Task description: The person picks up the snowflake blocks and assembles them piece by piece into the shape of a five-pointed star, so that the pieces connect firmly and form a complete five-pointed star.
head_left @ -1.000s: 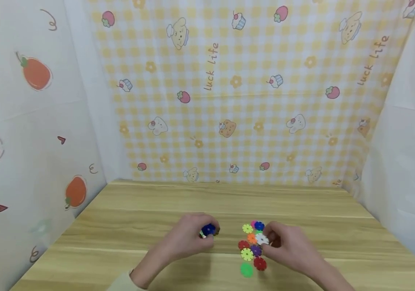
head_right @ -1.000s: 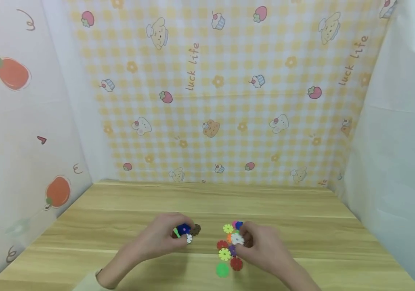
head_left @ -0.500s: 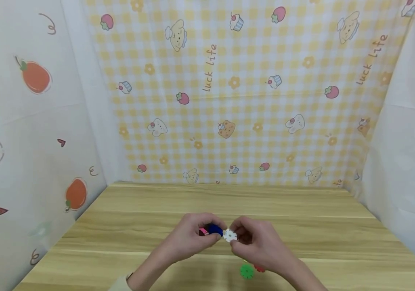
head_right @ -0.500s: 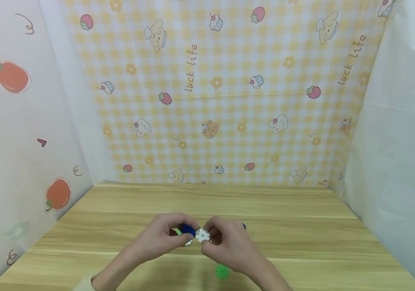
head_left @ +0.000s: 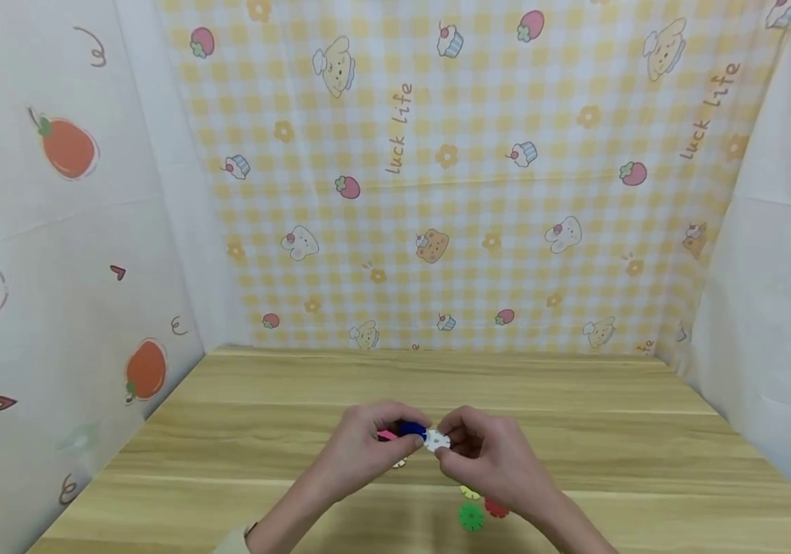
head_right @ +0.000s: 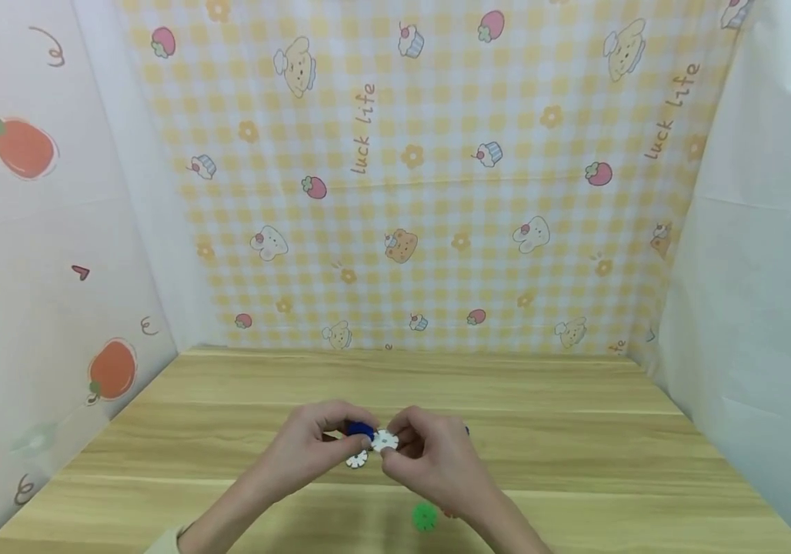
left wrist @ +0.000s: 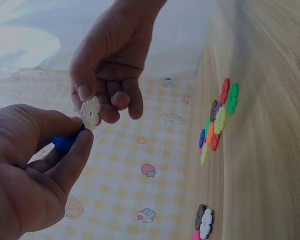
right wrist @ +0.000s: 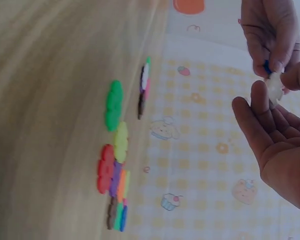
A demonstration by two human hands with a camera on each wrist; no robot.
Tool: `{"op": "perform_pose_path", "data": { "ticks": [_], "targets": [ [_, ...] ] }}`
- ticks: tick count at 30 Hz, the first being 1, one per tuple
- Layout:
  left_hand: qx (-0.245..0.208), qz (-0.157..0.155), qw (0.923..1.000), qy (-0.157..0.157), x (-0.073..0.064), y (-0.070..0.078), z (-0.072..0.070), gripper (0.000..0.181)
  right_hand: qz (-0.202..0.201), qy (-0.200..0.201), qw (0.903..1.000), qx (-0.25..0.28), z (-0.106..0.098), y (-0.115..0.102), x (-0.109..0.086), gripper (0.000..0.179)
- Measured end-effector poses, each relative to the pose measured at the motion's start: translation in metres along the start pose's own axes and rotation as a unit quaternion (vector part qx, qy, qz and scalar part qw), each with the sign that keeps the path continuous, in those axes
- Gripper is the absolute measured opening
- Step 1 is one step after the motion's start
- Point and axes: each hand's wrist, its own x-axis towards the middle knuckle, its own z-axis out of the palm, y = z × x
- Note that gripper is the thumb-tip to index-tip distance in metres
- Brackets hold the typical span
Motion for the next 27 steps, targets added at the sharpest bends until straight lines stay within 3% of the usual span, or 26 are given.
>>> {"op": "perform_pose_path", "data": {
  "ticks": [4,8,10,12,14,16,18,20,22,27],
  "targets": [
    [-0.021,-0.007,0.9995,0.023,0.001,-0.001,0.001,0.013,-0.015,0.017,0.9991,0.037,0.004,0.005,-0.001,0.011],
    [-0.051,-0.008,0.9986,0.01,0.0,0.0,0.003,0.012,-0.093,0.035,0.9933,0.058,0.006,0.009,-0.001,0.011],
    [-0.067,-0.005,0.9977,0.002,-0.001,0.002,0.006,0.012,-0.103,0.044,0.9916,0.066,0.006,0.009,-0.002,0.011],
    [-0.07,0.004,0.9975,0.006,-0.002,0.004,0.009,0.012,-0.068,0.047,0.993,0.084,0.007,0.007,-0.005,0.01],
    [-0.051,0.029,0.998,0.023,-0.002,0.005,0.011,0.012,0.01,0.049,0.9894,0.136,0.007,0.004,-0.008,0.015],
    [-0.025,0.056,0.9971,0.046,-0.002,0.006,0.012,0.011,0.095,0.059,0.9738,0.198,0.006,0.001,-0.011,0.024],
    [-0.011,0.083,0.9948,0.058,-0.001,0.006,0.013,0.011,0.152,0.067,0.9532,0.253,0.005,-0.003,-0.011,0.032],
    [-0.008,0.1,0.993,0.061,-0.001,0.005,0.013,0.011,0.181,0.071,0.9382,0.286,0.004,-0.005,-0.011,0.036],
    [-0.01,0.11,0.9922,0.059,-0.001,0.004,0.014,0.011,0.193,0.068,0.9299,0.305,0.003,-0.005,-0.01,0.038],
    [-0.002,0.115,0.9912,0.067,0.0,0.002,0.014,0.011,0.21,0.053,0.9196,0.328,0.004,-0.005,-0.005,0.04]
  ]
}}
